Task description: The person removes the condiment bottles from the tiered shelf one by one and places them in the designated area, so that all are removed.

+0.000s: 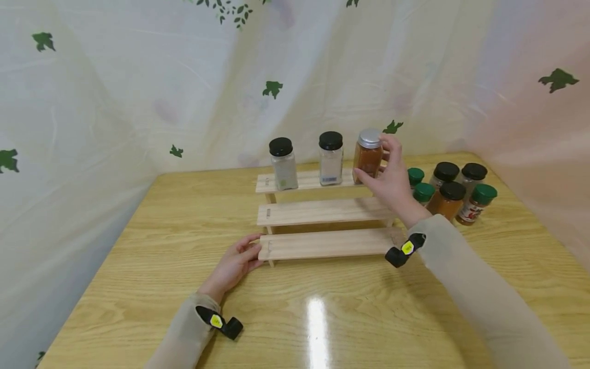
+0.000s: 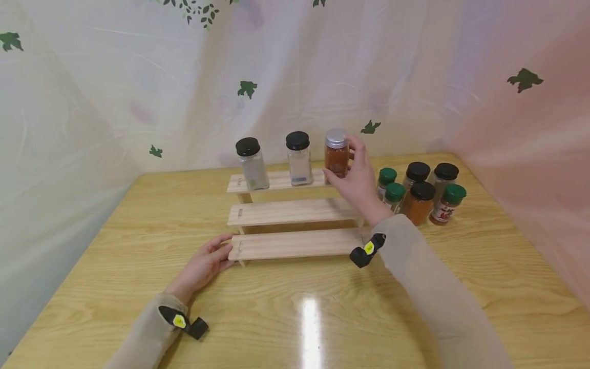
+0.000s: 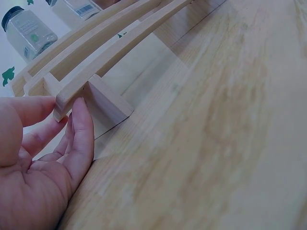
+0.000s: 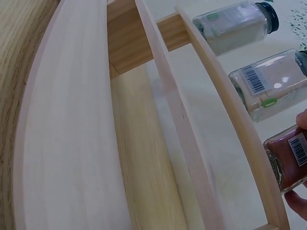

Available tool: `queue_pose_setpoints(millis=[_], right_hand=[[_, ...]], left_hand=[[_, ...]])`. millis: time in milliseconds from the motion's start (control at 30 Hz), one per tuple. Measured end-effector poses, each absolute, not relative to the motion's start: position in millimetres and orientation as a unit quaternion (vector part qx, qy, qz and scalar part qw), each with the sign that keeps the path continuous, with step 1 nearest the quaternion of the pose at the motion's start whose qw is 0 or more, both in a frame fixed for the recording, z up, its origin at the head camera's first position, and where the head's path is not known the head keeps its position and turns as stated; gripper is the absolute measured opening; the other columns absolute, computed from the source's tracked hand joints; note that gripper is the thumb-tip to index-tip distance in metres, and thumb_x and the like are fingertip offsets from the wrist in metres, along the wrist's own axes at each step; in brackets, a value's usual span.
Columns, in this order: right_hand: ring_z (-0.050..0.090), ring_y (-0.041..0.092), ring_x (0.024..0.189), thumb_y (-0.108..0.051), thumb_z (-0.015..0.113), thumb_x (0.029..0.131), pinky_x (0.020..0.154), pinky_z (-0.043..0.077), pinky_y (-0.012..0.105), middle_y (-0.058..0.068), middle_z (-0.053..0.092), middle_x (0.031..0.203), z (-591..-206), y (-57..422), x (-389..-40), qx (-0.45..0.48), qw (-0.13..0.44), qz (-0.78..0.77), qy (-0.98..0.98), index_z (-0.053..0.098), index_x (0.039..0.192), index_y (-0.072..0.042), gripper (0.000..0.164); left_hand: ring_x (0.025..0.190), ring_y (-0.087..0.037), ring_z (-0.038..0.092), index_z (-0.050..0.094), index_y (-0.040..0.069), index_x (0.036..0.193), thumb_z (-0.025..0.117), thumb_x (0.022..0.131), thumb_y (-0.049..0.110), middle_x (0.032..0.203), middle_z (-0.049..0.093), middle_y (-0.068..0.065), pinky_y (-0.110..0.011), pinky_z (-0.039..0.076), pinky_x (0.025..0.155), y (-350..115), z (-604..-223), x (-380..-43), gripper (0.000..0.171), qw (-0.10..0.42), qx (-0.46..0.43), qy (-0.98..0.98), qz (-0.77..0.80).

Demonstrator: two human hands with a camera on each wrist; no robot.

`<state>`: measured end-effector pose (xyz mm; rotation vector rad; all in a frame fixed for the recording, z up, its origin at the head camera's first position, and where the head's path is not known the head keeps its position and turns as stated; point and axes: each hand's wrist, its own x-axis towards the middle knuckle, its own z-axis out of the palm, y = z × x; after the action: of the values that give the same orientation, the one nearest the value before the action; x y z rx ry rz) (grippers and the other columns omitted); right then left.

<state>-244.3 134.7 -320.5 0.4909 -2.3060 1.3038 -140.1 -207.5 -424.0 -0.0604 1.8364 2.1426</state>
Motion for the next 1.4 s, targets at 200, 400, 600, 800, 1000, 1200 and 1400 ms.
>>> queue_pose_setpoints(millis=[200,400,600,800,1000,1200,1400], right_hand=[[0.046,0.042,0.119,-0.003,0.073,0.08,0.092,0.045,0.061,0.021,0.037,0.137,-321.0,138.3,-236.2,0.186,0.23,0.474,-0.829,0.018,0.139,-0.019,0.083],[0.045,0.043,0.121,0.0,0.074,0.078,0.093,0.043,0.063,0.023,0.037,0.137,-321.3,145.4,-226.0,0.184,0.228,0.472,-0.832,0.02,0.137,-0.011,0.081],[0.043,0.047,0.121,0.004,0.074,0.076,0.09,0.042,0.066,0.027,0.035,0.137,-320.8,152.2,-216.1,0.198,0.228,0.449,-0.841,0.02,0.136,-0.008,0.082],[0.047,0.043,0.116,0.009,0.076,0.072,0.086,0.046,0.061,0.026,0.035,0.135,-325.5,162.8,-205.5,0.232,0.236,0.438,-0.836,0.023,0.136,-0.004,0.085],[0.051,0.038,0.108,0.008,0.08,0.067,0.085,0.047,0.018,0.026,0.043,0.127,-331.8,178.6,-187.9,0.239,0.251,0.406,-0.846,0.031,0.134,-0.001,0.084],[0.048,0.006,0.111,0.018,0.079,0.059,0.079,0.036,-0.001,0.029,0.045,0.125,-339.1,193.8,-175.5,0.267,0.276,0.387,-0.838,0.033,0.133,0.002,0.088],[0.042,-0.013,0.108,0.006,0.081,0.064,0.076,0.04,-0.001,0.014,0.048,0.119,-345.7,209.6,-167.7,0.319,0.269,0.397,-0.818,0.037,0.131,0.008,0.08]], left_hand=[[0.09,-0.007,0.058,0.026,-0.006,0.143,0.043,0.1,0.006,0.103,0.052,-0.001,-0.018,0.052,0.078,-206.5,-423.6,-139.9,0.048,0.157,-0.023,0.644,0.748],[0.09,-0.006,0.058,0.026,-0.005,0.143,0.043,0.1,0.008,0.103,0.052,0.0,-0.018,0.051,0.078,-207.1,-423.9,-140.2,0.048,0.157,-0.023,0.645,0.747],[0.09,-0.006,0.059,0.026,-0.004,0.144,0.043,0.1,0.009,0.105,0.051,0.0,-0.018,0.052,0.077,-209.0,-426.0,-141.3,0.048,0.155,-0.028,0.647,0.746],[0.089,-0.006,0.059,0.026,-0.004,0.143,0.043,0.1,0.008,0.104,0.051,0.0,-0.018,0.052,0.077,-207.8,-426.0,-140.8,0.048,0.154,-0.03,0.647,0.746],[0.089,-0.006,0.059,0.027,-0.004,0.143,0.044,0.1,0.009,0.104,0.051,0.0,-0.018,0.052,0.077,-207.7,-426.4,-141.2,0.048,0.155,-0.029,0.648,0.745],[0.089,-0.006,0.059,0.026,-0.004,0.144,0.044,0.1,0.009,0.104,0.052,0.001,-0.018,0.052,0.076,-208.0,-426.6,-141.3,0.048,0.156,-0.029,0.652,0.742],[0.088,-0.005,0.059,0.026,-0.005,0.144,0.043,0.1,0.009,0.103,0.052,0.002,-0.017,0.052,0.076,-207.8,-425.7,-140.9,0.048,0.157,-0.027,0.65,0.743]])
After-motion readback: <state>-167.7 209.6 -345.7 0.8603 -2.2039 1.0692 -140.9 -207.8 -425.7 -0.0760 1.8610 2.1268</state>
